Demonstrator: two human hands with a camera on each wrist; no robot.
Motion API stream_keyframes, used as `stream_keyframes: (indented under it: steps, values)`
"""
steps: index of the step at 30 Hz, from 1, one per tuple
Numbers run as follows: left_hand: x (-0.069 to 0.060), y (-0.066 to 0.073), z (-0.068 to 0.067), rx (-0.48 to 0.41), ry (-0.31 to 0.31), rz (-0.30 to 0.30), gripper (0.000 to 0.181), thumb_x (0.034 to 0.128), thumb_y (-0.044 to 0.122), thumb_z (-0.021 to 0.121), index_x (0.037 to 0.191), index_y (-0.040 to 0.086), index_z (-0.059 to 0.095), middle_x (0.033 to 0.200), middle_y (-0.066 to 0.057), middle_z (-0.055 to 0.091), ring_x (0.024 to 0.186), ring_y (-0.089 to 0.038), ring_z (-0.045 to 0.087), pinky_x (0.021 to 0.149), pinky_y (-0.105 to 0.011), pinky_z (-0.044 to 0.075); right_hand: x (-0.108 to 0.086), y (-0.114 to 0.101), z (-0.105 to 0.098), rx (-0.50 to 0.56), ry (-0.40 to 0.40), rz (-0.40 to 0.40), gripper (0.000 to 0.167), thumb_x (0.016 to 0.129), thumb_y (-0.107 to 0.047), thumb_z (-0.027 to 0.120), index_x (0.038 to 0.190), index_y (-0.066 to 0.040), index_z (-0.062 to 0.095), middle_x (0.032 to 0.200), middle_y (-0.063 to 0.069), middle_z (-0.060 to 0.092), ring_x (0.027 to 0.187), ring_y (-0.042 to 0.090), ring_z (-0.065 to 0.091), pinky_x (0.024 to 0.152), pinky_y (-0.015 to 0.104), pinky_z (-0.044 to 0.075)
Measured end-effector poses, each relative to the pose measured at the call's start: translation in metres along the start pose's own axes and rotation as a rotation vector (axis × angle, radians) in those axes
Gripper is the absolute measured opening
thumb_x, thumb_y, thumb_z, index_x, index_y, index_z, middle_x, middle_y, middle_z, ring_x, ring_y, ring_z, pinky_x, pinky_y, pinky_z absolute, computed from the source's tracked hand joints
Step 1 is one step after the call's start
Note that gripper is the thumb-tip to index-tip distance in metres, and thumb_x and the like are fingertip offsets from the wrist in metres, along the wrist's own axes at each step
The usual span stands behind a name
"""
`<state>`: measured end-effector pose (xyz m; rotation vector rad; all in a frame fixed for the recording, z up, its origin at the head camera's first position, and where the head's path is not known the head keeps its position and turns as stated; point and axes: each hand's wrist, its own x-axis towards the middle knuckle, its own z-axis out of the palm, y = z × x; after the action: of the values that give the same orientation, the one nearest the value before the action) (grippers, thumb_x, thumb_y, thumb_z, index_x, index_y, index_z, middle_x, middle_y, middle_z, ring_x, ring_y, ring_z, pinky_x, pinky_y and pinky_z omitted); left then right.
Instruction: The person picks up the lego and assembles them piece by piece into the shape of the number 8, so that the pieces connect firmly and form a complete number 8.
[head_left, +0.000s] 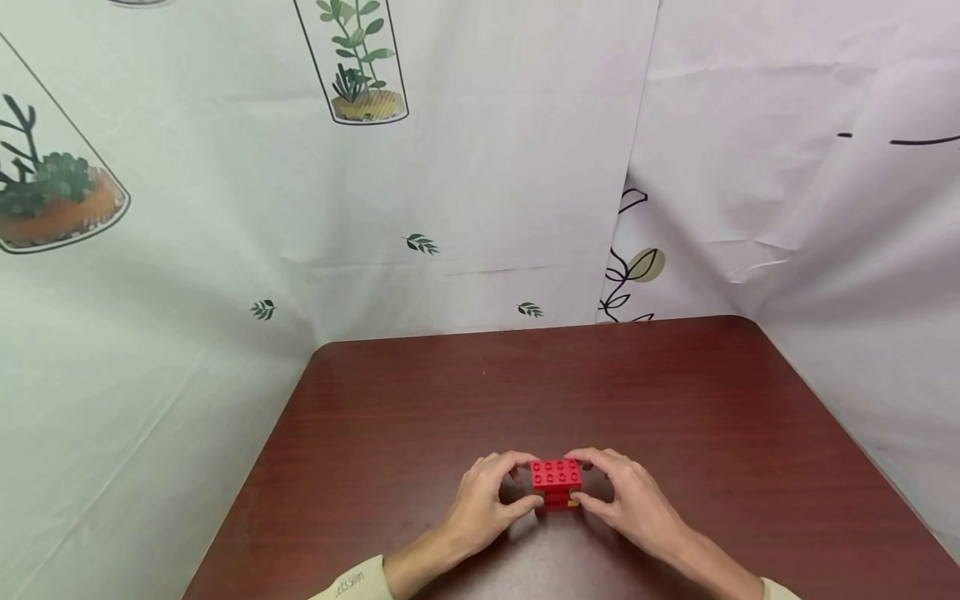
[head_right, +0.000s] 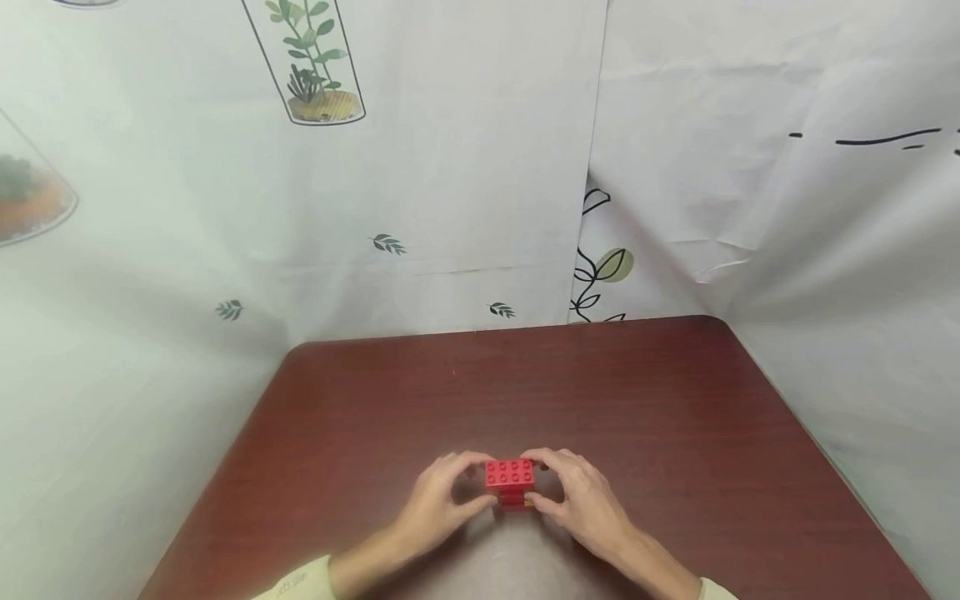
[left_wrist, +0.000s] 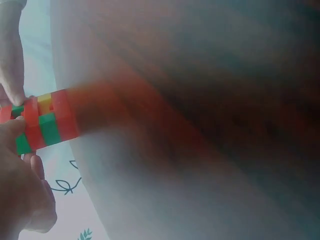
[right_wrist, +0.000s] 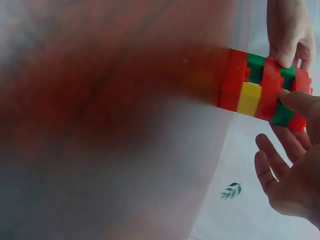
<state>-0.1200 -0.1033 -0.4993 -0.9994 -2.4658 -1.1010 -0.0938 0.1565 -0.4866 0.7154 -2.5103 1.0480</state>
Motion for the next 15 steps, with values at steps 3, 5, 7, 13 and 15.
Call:
stream_keyframes:
  steps: [3, 5, 7, 13, 15]
  values:
    - [-0.0009, -0.0012, 0.0004, -0.004, -0.015, 0.003, 0.051, 0.0824, 0.025, 0.094, 0.127, 0.021, 0.070, 0.105, 0.012, 0.073, 0.085, -0.009, 0.062, 0.077, -0.026, 0.047, -0.0032, 0.0029, 0.0028, 0.012, -0.034, 0.004, 0.056, 0.079, -0.008, 0.095, 0.128, -0.021, 0.069, 0.113, -0.012, 0.073, 0.095, 0.012, 0.070, 0.075, 0.038, 0.058]
    - [-0.0016, -0.0021, 0.0003, -0.005, -0.029, 0.001, 0.052, 0.0832, 0.026, 0.094, 0.128, 0.021, 0.069, 0.106, 0.010, 0.074, 0.087, -0.007, 0.061, 0.078, -0.027, 0.048, -0.0052, 0.0045, 0.0045, 0.012, -0.042, 0.003, 0.056, 0.080, -0.009, 0.094, 0.130, -0.019, 0.069, 0.115, -0.011, 0.074, 0.099, 0.012, 0.070, 0.077, 0.040, 0.059]
    - [-0.0026, -0.0032, 0.0001, -0.005, -0.042, -0.007, 0.053, 0.0837, 0.027, 0.093, 0.130, 0.021, 0.068, 0.108, 0.008, 0.074, 0.089, -0.006, 0.061, 0.079, -0.028, 0.048, -0.0067, 0.0062, 0.0057, 0.011, -0.039, 0.003, 0.057, 0.080, -0.009, 0.094, 0.130, -0.017, 0.068, 0.116, -0.009, 0.074, 0.101, 0.012, 0.070, 0.078, 0.041, 0.059]
    - [-0.0049, -0.0065, -0.0006, 0.004, -0.047, -0.021, 0.053, 0.0843, 0.027, 0.093, 0.130, 0.022, 0.068, 0.114, 0.011, 0.074, 0.092, -0.007, 0.063, 0.080, -0.028, 0.049, -0.0096, 0.0094, 0.0069, 0.017, -0.019, 0.009, 0.057, 0.080, -0.009, 0.094, 0.130, -0.018, 0.069, 0.116, -0.011, 0.074, 0.103, 0.013, 0.071, 0.080, 0.042, 0.059]
    - [-0.0053, -0.0070, -0.0007, 0.001, -0.047, -0.027, 0.052, 0.0843, 0.026, 0.093, 0.129, 0.023, 0.068, 0.116, 0.012, 0.074, 0.092, -0.006, 0.063, 0.080, -0.028, 0.049, -0.0104, 0.0097, 0.0066, 0.023, -0.020, 0.018, 0.055, 0.081, -0.012, 0.094, 0.129, -0.018, 0.069, 0.114, -0.012, 0.074, 0.102, 0.014, 0.071, 0.081, 0.042, 0.059]
